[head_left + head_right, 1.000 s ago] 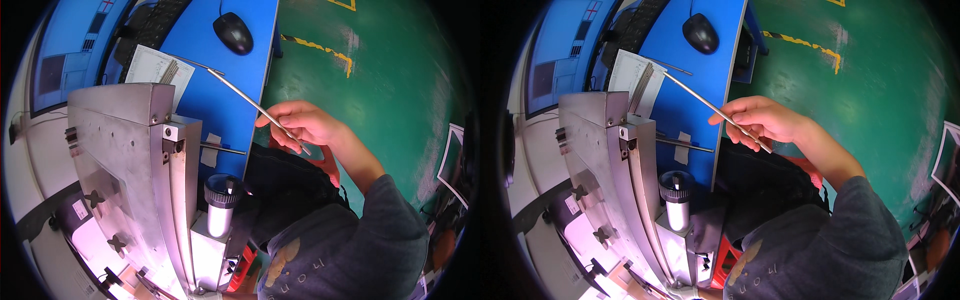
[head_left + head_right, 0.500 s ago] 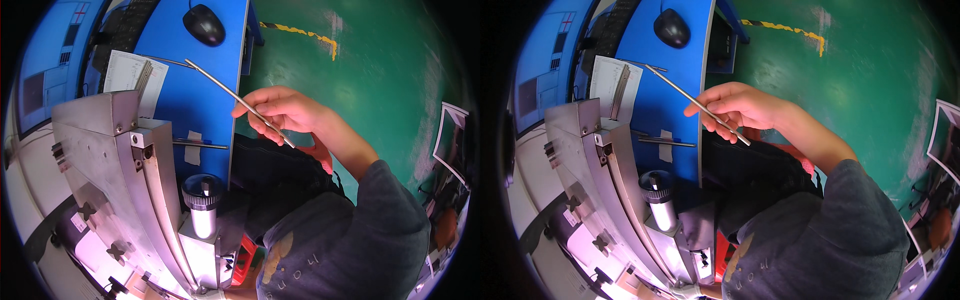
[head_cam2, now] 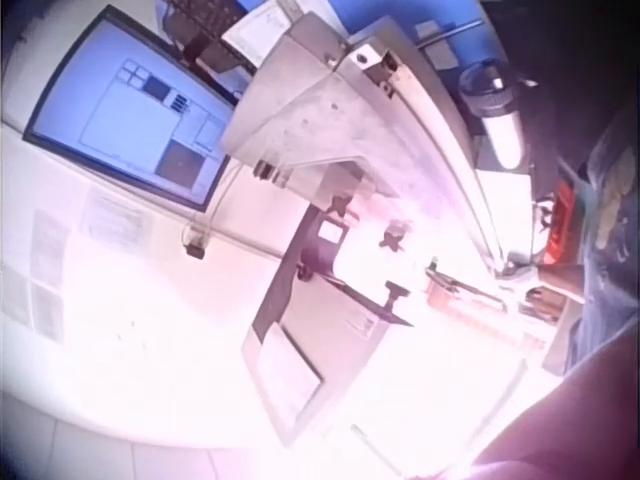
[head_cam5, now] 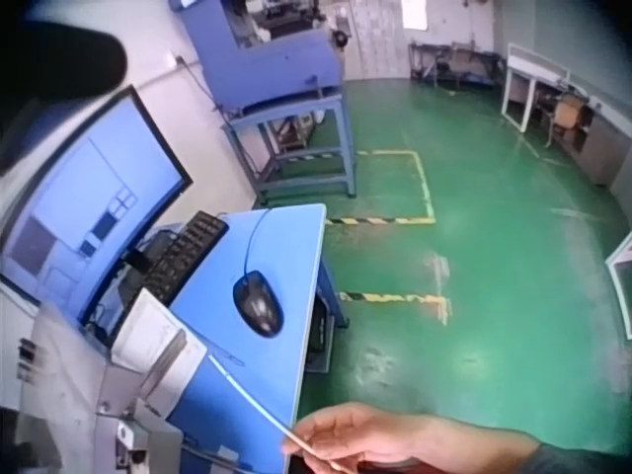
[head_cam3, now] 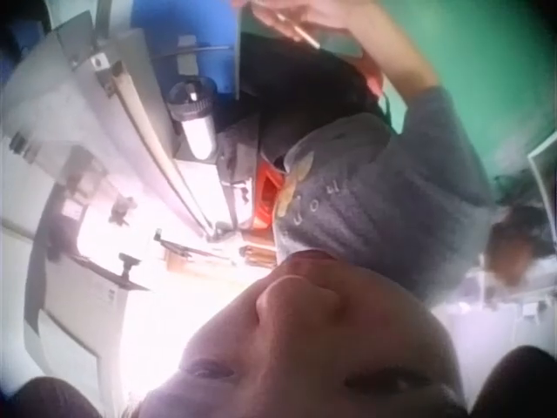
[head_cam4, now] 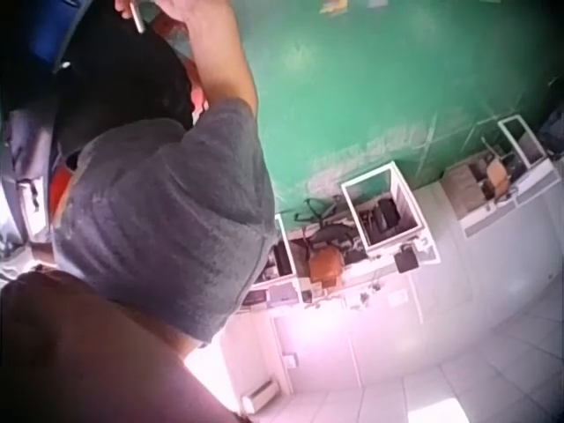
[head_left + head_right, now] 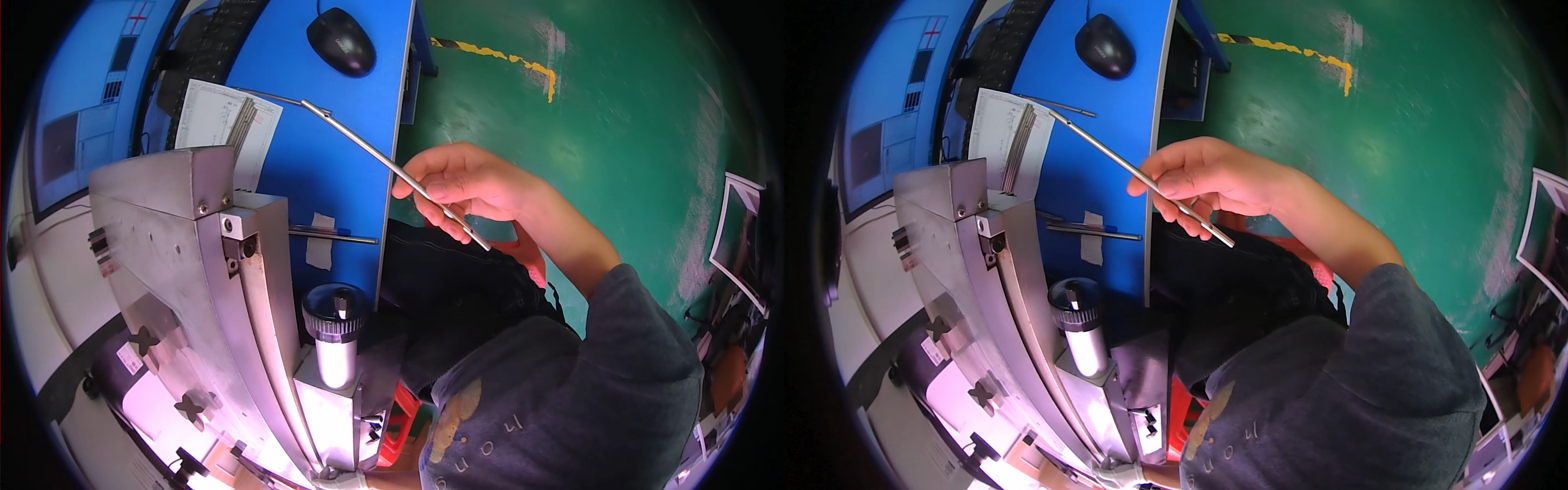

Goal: Measuring the dimensions of metal rods using a digital caliper and a 3D coordinate measuring machine.

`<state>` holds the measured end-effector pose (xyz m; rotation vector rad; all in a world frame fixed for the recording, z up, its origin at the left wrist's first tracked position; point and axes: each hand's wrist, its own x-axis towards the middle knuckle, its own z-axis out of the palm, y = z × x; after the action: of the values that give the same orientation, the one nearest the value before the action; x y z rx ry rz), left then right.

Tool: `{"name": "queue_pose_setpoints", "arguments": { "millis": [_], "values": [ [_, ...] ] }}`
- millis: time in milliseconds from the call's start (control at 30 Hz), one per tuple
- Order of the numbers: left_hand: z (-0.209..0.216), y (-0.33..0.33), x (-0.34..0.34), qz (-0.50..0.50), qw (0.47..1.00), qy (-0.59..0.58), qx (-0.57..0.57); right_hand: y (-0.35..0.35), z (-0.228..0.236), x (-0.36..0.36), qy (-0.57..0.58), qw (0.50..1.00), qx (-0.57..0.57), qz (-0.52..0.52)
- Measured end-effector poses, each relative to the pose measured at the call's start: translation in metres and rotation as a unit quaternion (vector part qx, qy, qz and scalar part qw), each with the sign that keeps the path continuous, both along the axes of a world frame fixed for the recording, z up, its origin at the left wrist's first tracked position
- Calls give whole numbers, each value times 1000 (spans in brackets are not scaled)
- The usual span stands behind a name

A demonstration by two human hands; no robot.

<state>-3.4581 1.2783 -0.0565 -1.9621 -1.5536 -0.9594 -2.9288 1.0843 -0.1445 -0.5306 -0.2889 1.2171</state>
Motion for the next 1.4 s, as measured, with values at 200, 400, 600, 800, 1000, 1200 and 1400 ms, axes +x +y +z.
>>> {"name": "queue_pose_setpoints", "arguments": {
  "millis": [200,400,600,800,1000,1200,1400],
  "values": [
    [-10,1,-11,13,1000,-2,11,4,3,-2,-15,1000,-4,16],
    [-8,2,-4,15,1000,-3,16,4,0,-4,-32,999,6,4],
    [2,2,4,16,1000,1,17,6,-2,-6,-33,999,29,-15],
    [10,0,25,23,999,-12,26,4,3,-5,-9,1000,6,22],
    [19,-11,46,40,997,-53,41,6,11,-8,-29,999,37,5],
    [18,-26,83,49,987,-147,46,-2,49,-7,-35,989,143,18],
    [25,-37,96,28,982,-179,60,21,93,-36,-43,969,199,142]
  ]
}}
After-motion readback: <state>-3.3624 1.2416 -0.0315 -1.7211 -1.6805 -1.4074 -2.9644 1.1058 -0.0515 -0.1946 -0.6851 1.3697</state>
